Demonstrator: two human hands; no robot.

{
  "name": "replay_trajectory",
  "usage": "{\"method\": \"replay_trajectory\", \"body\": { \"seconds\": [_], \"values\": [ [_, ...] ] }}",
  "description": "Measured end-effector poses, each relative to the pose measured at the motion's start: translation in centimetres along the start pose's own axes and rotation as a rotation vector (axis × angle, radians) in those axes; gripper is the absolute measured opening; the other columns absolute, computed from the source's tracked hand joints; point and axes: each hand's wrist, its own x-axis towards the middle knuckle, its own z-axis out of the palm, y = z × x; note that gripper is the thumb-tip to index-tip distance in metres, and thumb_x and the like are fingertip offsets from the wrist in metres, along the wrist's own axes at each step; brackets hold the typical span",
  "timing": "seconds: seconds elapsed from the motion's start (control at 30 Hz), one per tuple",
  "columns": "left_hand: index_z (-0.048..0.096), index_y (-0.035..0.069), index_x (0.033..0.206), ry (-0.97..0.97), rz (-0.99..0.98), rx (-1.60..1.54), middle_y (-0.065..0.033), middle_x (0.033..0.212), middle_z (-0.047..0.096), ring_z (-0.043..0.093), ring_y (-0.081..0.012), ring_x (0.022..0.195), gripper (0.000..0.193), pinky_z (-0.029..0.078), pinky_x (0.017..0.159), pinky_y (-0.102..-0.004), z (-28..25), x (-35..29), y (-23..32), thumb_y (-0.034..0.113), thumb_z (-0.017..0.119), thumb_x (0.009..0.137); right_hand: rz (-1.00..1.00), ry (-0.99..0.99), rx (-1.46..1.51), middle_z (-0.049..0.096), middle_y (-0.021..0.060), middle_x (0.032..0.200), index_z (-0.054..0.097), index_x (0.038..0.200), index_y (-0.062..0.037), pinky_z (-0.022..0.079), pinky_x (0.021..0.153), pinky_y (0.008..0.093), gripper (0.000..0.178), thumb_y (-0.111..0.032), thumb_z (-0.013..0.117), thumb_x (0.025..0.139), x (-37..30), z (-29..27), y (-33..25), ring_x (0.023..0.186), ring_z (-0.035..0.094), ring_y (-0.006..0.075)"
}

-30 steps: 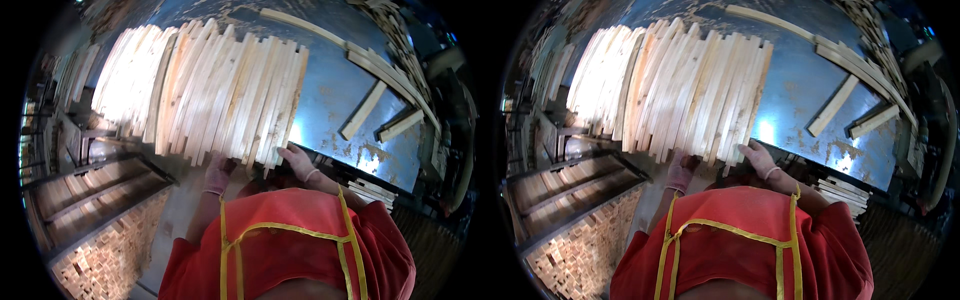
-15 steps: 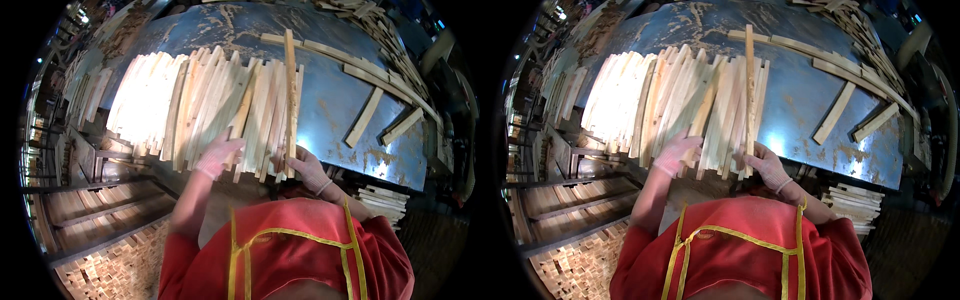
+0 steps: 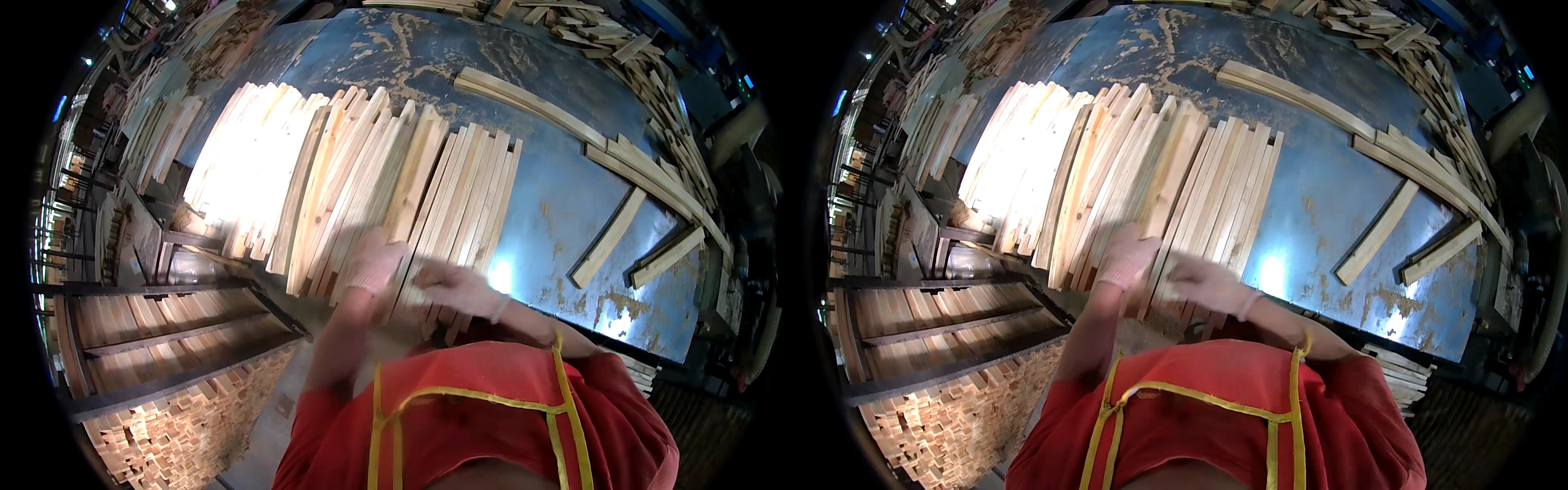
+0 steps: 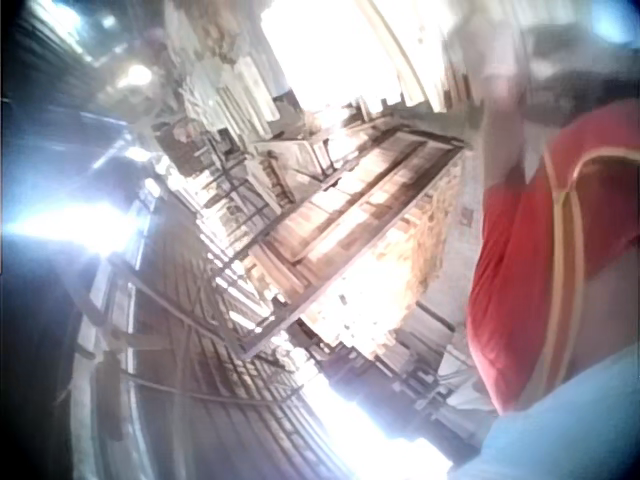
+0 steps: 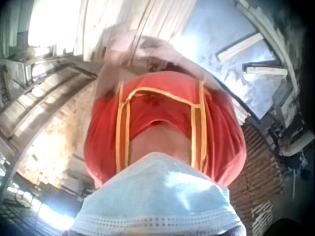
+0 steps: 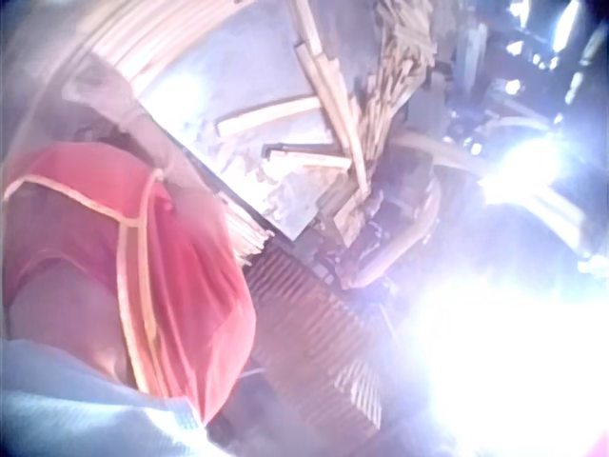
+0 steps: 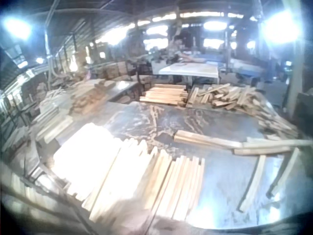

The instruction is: The person repeatedly picks up thin wooden planks from a scattered pile on a metal table and stacks them neatly. The worker handles the planks one by one, aligning them into a growing stack on the left side of the table.

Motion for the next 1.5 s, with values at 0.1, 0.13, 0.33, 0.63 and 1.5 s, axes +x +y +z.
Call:
{"method": "replay_trajectory", "body": {
  "seconds": [0.1,0.13,0.33,0.63,1.5],
  "values": [
    [0.077,-0.002,0.108,0.25,0.093,0.266,-0.025,0.117,0.072,0.068,-0.0447,0.113,0.048,0.055,0.1,-0.0517,-2.9,0.4,-3.8,0.037,0.082,0.079,0.267,0.437,0.214,0.075,0.0108,0.093,0.026,0.167,0.011,0.055,0.064,0.0309,0.09,-0.025,0.076,0.1,-1.7,-8.6,3.8,0.069,0.064,0.0125],
    [0.077,0.0,0.11,0.478,0.27,0.474,-0.0217,0.124,0.07,0.065,-0.0434,0.116,0.049,0.054,0.102,-0.0501,-4.2,0.3,-6.7,0.038,0.082,0.079,0.303,0.574,0.324,0.072,0.0092,0.085,0.025,0.165,0.0116,0.053,0.06,0.0304,0.094,-0.03,0.077,0.099,-1.9,-9.8,-0.4,0.07,0.065,0.0131],
    [0.035,0.008,0.168,0.591,-0.101,0.456,-0.0199,0.155,0.052,0.05,-0.0388,0.143,0.11,0.037,0.122,-0.0517,-9.0,3.4,-16.3,0.05,0.088,0.081,0.48,0.259,-0.178,0.063,0.0364,0.138,0.025,0.157,0.0082,0.054,0.108,0.0454,0.101,-0.043,0.084,0.092,2.9,-10.0,6.3,0.129,0.065,0.0424],
    [0.035,0.0,0.166,0.547,-0.103,0.529,-0.0225,0.152,0.056,0.053,-0.0398,0.141,0.106,0.037,0.12,-0.0533,-9.4,2.9,-14.6,0.055,0.081,0.087,0.668,0.08,0.075,0.074,0.0268,0.117,0.018,0.156,0.0095,0.062,0.091,0.0413,0.103,-0.038,0.083,0.091,5.5,-10.1,2.7,0.087,0.078,0.0322],
    [0.041,0.0,0.16,0.249,0.59,0.704,-0.0211,0.159,0.047,0.04,-0.041,0.152,0.088,0.029,0.128,-0.0567,-7.5,21.6,-4.9,0.044,0.076,0.092,0.161,0.226,-0.469,0.072,0.02,0.14,0.062,0.152,-0.0149,0.055,0.107,0.0464,0.073,-0.049,0.076,0.088,30.3,-12.0,-4.8,0.127,0.07,0.0386]
  ]
}}
